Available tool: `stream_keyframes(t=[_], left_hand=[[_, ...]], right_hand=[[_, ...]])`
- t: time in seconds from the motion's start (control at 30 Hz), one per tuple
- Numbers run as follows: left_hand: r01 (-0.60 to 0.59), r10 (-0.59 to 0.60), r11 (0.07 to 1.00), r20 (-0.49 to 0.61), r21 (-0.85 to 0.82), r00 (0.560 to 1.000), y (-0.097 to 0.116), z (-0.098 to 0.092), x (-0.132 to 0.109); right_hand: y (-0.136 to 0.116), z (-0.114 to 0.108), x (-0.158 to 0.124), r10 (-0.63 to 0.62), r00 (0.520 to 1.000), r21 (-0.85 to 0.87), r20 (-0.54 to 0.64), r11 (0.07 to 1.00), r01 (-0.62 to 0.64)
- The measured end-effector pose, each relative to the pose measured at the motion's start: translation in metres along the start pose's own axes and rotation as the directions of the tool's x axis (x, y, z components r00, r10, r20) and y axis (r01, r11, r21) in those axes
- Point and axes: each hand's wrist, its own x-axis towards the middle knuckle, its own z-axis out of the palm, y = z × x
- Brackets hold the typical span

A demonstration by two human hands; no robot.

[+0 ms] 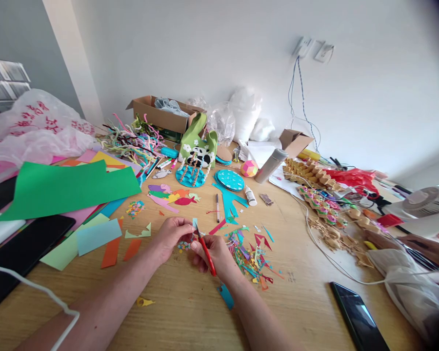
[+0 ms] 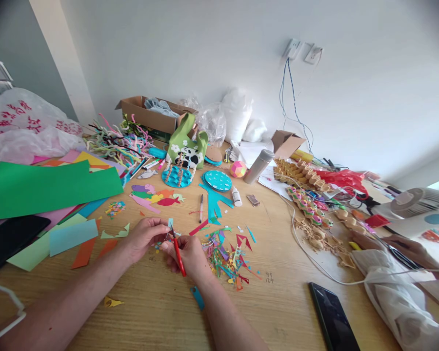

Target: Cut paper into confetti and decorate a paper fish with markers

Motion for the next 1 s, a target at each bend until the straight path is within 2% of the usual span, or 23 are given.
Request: stream_keyframes(t=[0.57, 1.0], left_hand=[[0.001, -0.003, 0.999, 0.046, 0.034, 0.999, -0.0017, -0.0022, 0.0005], [0.016, -0.018, 0.999, 0.024, 0.05, 1.0, 0.0029, -0.0013, -0.0011]], right_hand=[[-0.0033, 0.0004, -0.0005, 0.03, 1.0, -0.009, -0.008, 1.0, -0.03], [-0.0056, 0.0009, -0.0017, 0.04, 0.999, -0.008, 0.004, 0.999, -0.04]])
